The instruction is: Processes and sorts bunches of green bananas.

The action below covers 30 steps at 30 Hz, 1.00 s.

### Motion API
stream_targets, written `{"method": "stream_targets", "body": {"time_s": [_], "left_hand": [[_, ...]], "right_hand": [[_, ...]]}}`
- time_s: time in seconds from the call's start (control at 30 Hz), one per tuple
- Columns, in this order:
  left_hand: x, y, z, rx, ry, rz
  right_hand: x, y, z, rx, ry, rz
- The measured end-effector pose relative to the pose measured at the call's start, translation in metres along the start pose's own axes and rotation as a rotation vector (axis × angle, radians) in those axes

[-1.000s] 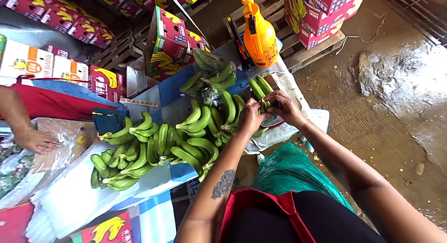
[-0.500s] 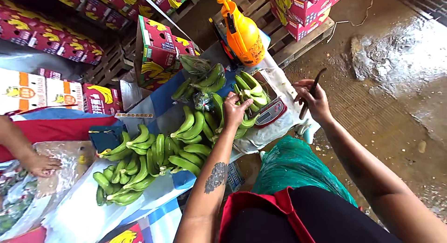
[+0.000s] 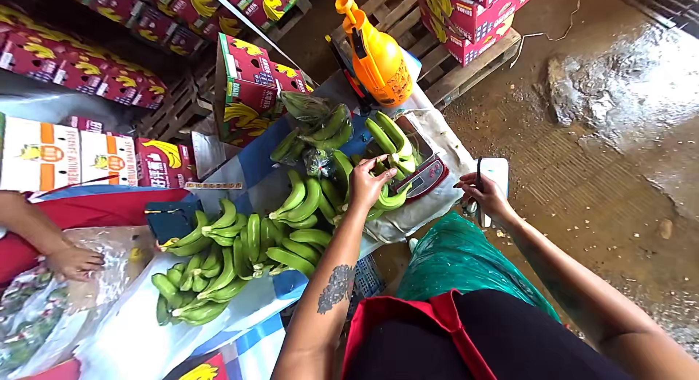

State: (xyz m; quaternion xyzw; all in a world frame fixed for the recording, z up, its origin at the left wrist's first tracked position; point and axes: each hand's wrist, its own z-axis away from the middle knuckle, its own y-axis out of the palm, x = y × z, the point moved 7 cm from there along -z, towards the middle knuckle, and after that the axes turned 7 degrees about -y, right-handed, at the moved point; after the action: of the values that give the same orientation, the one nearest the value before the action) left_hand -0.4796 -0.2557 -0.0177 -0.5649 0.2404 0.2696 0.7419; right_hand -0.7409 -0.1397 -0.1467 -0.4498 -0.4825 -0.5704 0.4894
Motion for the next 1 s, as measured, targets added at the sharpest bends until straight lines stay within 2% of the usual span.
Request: {"method": "stream_targets", "body": {"time_s": [0.37, 0.63, 1.0], "left_hand": [[0.017, -0.006, 0.020, -0.074, 0.019, 0.101], [-0.013, -0.005, 0.023, -0.100, 0.076, -0.007], [-0.022, 0.003, -0.006, 0.126, 0.003, -0.233]], "right_hand": [[0.006, 0.021, -0.007, 0.069, 0.017, -0.010], [0.009, 0.035, -0.008, 0.093, 0.013, 0.024], [0.028, 0.095, -0.055, 0.182, -0.020, 0.038]]}}
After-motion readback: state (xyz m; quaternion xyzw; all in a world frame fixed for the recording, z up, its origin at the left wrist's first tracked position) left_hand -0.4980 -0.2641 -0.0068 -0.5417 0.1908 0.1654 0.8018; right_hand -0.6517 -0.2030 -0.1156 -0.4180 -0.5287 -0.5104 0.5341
